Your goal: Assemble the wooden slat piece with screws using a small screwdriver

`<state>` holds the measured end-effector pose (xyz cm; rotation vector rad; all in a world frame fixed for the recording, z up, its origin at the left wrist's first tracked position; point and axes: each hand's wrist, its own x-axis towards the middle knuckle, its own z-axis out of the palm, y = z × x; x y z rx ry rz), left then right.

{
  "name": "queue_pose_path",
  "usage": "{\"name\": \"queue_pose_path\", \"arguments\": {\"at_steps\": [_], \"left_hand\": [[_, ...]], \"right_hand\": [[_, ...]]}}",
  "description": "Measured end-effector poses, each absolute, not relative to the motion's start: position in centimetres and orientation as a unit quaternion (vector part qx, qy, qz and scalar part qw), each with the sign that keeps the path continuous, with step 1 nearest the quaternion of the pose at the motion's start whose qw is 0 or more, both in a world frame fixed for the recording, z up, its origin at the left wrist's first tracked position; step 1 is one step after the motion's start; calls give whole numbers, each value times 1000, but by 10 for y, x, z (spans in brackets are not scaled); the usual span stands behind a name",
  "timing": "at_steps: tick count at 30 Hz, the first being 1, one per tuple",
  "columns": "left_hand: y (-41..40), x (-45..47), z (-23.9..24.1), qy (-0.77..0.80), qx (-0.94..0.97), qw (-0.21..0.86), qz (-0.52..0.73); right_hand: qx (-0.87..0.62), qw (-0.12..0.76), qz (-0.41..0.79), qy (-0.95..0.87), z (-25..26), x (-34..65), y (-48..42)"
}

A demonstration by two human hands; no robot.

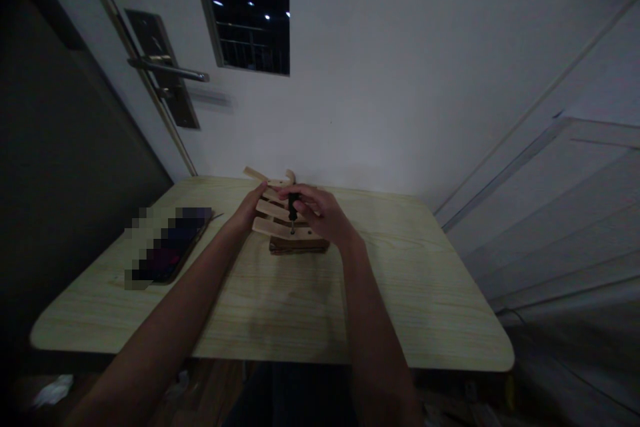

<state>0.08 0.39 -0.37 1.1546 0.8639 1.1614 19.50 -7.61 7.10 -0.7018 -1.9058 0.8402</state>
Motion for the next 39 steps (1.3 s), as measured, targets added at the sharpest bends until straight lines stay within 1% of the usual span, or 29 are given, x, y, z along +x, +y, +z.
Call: {"name": "queue_pose_path", "arguments": {"at_steps": [3,7,11,15,20,26,30,33,39], "left_hand": [[6,0,-6,368,500,603,501],[7,0,-5,377,497,597,504],[6,1,-2,378,493,606,497],[2,1,-1,363,491,613,502],[1,2,-1,364,479,616,509],[5,1,-3,361,483,618,505],[4,0,-4,361,487,611,508],[4,-1,-5,364,494,607,505],[8,-1,-8,372,502,596,505]], "right_hand": [[-317,483,338,-743,68,192,-76],[-346,513,259,-742,63,186,-74],[-341,510,210,-762,65,184,-75],[-329,509,206,-768,70,187,-81],[-308,521,269,-749,67,185,-79],[-325,547,168,-753,63,182,-73],[-286,522,191,-780,68,183,-78],[-288,502,218,-786,69,184,-78],[-308,547,136,-767,64,185,-71]]}}
